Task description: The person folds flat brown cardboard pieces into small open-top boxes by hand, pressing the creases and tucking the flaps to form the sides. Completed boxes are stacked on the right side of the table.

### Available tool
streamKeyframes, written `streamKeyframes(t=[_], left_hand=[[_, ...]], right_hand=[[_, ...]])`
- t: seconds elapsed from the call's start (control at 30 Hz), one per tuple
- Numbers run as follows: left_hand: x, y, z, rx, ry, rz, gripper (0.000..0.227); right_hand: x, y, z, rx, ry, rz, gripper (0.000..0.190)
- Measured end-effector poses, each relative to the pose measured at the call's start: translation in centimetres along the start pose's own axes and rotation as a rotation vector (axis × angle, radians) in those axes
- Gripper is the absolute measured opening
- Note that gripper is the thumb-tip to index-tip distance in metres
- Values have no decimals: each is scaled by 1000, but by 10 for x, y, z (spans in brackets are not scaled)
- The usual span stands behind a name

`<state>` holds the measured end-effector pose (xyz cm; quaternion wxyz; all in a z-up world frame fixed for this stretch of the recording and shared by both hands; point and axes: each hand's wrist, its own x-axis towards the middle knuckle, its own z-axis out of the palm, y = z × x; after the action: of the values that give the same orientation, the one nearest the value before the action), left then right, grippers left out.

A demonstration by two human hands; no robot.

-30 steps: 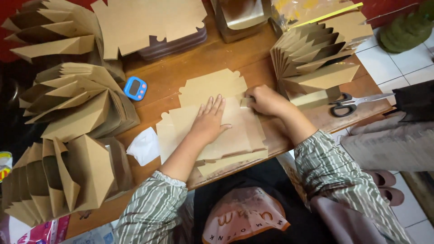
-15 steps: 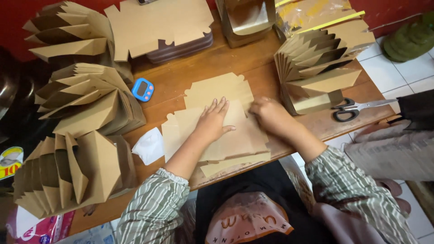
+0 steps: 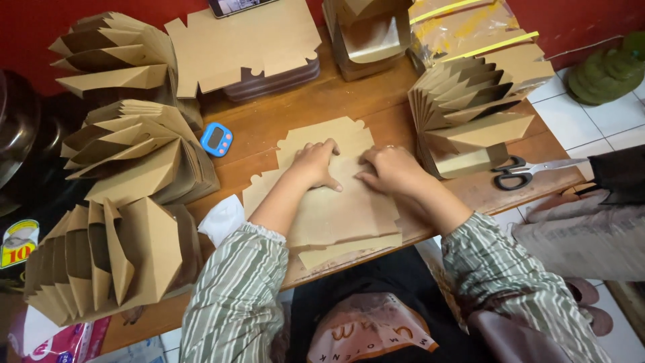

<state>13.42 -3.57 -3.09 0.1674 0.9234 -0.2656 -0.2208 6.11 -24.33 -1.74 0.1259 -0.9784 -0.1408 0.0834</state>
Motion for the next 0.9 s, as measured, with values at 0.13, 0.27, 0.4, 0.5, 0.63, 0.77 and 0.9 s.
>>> streamKeyframes(t=[0.13, 0.27, 0.4, 0.5, 0.63, 0.77, 0.9], left_hand=[[7, -4, 0, 31, -12, -17, 80], [1, -1, -5, 0, 8, 1, 78], [-13, 8, -15, -66, -5, 97, 70], [-19, 14, -25, -31, 2, 140, 73], [4, 0, -7, 64, 99, 183, 43], [12, -16, 17, 165, 278, 244, 17], [18, -22, 42, 386, 566, 369, 7]], right_hand=[[12, -8, 0, 24, -36, 3, 37], [19, 3, 8, 6, -105, 44, 19], [12, -4, -23, 127, -157, 121, 20], [1, -42, -74, 160, -142, 105, 54], [38, -6, -10, -126, -65, -37, 47], [61, 22, 43, -220, 142, -134, 12], [54, 24, 60, -342, 441, -290, 10]])
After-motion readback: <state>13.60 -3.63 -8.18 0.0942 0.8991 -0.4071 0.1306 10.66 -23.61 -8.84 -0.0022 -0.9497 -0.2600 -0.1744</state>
